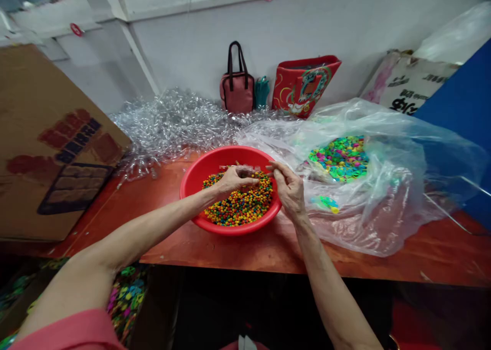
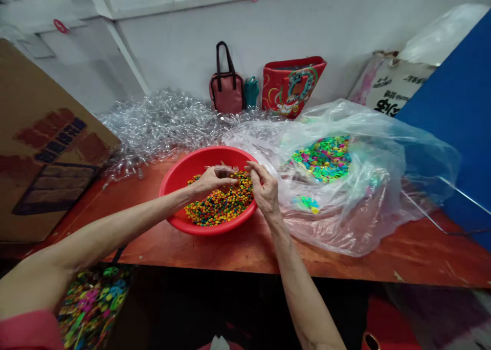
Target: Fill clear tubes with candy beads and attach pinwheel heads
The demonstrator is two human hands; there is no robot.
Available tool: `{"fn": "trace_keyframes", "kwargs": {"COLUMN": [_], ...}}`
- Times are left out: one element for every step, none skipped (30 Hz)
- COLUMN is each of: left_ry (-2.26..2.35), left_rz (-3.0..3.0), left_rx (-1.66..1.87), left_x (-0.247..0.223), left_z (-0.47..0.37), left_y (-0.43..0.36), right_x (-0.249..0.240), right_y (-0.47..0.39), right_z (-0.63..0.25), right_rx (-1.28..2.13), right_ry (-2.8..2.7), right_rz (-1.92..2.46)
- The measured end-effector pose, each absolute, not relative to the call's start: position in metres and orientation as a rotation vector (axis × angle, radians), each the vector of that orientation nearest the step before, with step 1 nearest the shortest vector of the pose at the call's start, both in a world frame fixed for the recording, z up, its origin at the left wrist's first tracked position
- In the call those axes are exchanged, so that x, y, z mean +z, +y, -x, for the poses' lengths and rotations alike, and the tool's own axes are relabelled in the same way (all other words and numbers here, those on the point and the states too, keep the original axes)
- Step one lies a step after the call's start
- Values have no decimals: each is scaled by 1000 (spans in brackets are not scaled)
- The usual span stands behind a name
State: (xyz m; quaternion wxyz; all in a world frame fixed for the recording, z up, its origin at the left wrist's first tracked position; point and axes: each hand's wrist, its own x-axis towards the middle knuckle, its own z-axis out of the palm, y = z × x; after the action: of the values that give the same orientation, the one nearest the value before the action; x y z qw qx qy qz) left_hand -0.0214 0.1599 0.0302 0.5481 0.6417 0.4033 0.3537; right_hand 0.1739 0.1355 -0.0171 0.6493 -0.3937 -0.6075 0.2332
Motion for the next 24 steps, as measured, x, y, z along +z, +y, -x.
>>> {"fn": "trace_keyframes", "kwargs": {"left_ry": [952,953,952,945,932,919,916,932,985,1071,1179,1292,1392,1466,1511,1528,1533,1528,1511,1487,1456,1421,1383,1346], "left_rz": [-1497,-1477,-1457,-1441,-1437,-1447,-1477,-1531,-1624,-1738,-1849,-1944,-2012,-2051,-2064,-2059,-2055,-2045,-2027,-2000,-1965,-1924,-1877,-1828], "left_rx": [875,910,941,965,970,962,932,870,767,639,507,389,300,258,260,282,304,332,365,401,439,479,521,565], "left_x": [31,31,31,31,30,30,30,31,32,33,33,33,32,30,26,23,19,15,12,9,7,5,5,4], "left_z": [23,24,25,26,26,27,29,32,34,37,39,40,39,36,30,23,14,5,-3,-11,-17,-20,-21,-19], "left_y": [156,152,149,147,145,145,145,146,147,149,150,151,152,153,153,155,157,160,164,169,174,178,182,184], "right_x": [-18,-19,-19,-19,-18,-17,-16,-14,-13,-12,-12,-11,-11,-11,-10,-10,-9,-9,-8,-8,-8,-7,-8,-8], "right_y": [136,137,137,136,134,133,132,130,130,129,128,128,128,127,127,126,125,124,123,123,122,122,121,121], "right_z": [-173,-172,-171,-170,-169,-168,-168,-168,-168,-168,-168,-168,-167,-166,-165,-165,-164,-164,-164,-164,-164,-165,-165,-166], "right_rx": [531,511,478,444,416,403,404,412,422,429,433,435,437,438,438,437,433,428,421,415,411,410,415,425], "right_ry": [-1389,-1431,-1504,-1596,-1678,-1727,-1733,-1703,-1653,-1600,-1557,-1533,-1522,-1521,-1523,-1527,-1528,-1527,-1524,-1518,-1508,-1494,-1477,-1457], "right_rz": [907,928,955,978,993,999,999,994,987,980,976,972,972,974,977,978,978,976,973,971,972,973,974,973]}}
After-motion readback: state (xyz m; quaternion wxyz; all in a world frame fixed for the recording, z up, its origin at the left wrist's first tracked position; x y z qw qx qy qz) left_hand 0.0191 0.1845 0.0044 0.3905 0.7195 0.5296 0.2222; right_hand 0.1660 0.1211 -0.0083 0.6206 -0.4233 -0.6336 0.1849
